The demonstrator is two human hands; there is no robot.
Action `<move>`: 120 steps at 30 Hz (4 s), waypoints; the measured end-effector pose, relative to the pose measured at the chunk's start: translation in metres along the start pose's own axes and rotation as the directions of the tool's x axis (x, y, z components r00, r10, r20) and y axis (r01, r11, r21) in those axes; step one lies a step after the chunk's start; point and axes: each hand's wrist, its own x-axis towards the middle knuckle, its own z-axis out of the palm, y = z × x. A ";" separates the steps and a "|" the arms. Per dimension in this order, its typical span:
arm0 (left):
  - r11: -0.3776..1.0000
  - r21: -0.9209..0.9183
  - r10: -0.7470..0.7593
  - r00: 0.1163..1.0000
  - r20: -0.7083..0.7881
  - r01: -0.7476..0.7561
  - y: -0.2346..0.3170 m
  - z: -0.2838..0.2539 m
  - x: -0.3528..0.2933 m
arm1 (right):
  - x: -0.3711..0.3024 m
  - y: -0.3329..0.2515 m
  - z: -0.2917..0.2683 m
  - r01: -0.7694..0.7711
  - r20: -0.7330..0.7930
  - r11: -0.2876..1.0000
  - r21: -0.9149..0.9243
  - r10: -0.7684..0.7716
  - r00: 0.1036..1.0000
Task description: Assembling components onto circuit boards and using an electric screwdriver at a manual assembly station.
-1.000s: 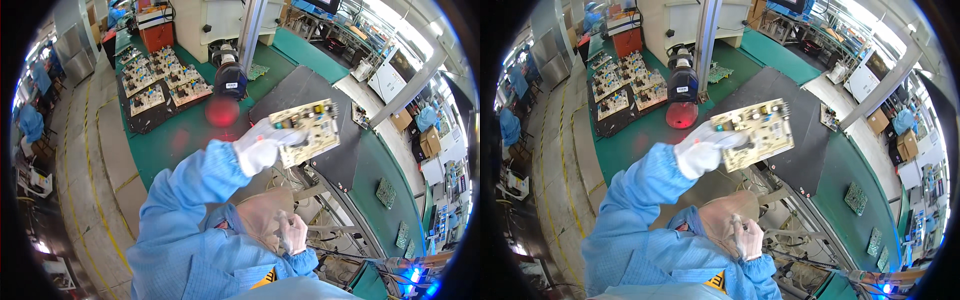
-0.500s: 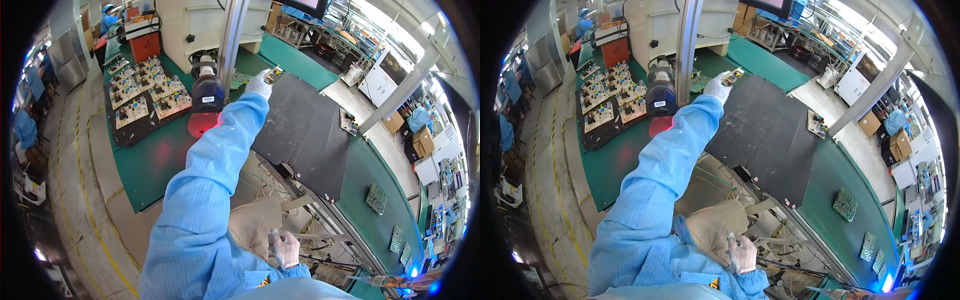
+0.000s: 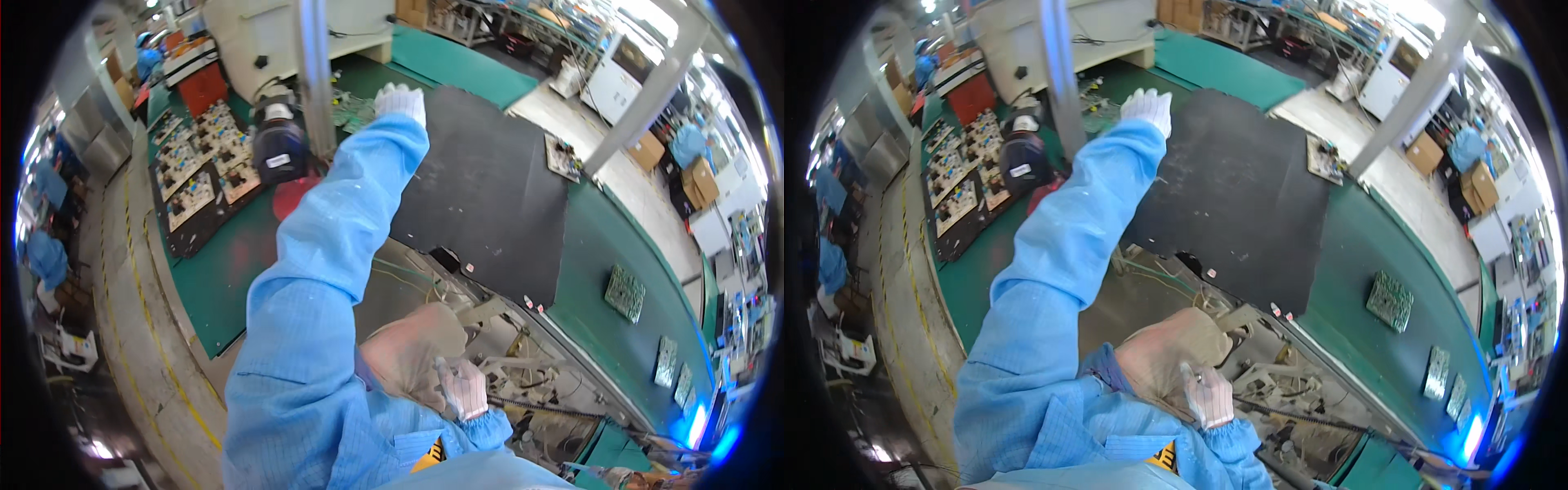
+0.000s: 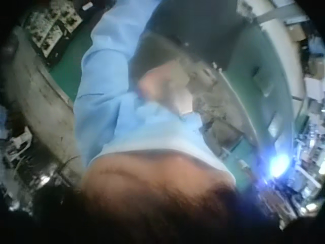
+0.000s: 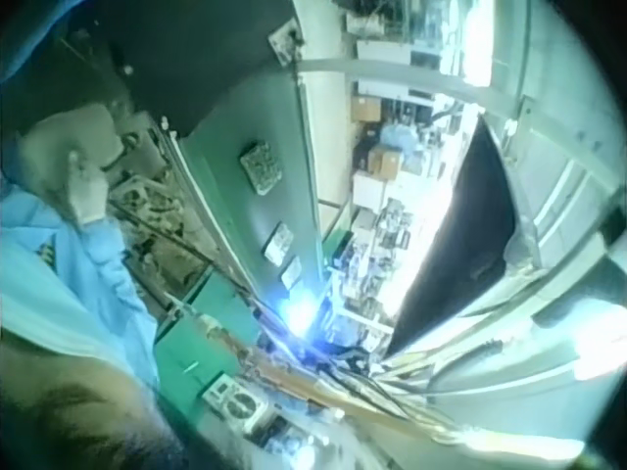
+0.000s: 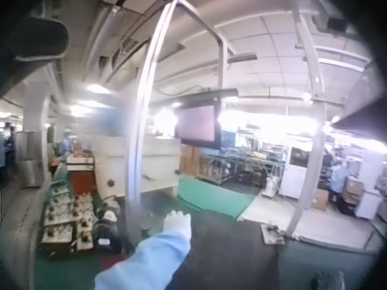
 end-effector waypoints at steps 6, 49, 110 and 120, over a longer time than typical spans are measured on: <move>0.930 -0.252 0.349 0.860 0.371 -0.268 0.138 -0.006 0.027 | 0.014 0.015 -0.006 0.031 -0.030 0.999 -0.033 -0.032 0.999; 0.251 -0.702 0.600 0.676 -0.428 -0.667 0.050 -0.153 -0.301 | -0.010 -0.044 -0.038 0.260 -0.495 0.936 0.236 -0.115 0.861; -0.645 -0.758 -0.348 0.844 0.408 0.100 -0.183 -0.104 -0.303 | -0.011 -0.053 0.009 -0.277 0.166 0.733 0.621 0.223 0.961; -0.703 -0.595 0.085 0.876 0.475 0.390 -0.129 -0.130 -0.327 | -0.018 -0.065 0.006 -0.262 0.137 0.727 0.635 0.228 0.964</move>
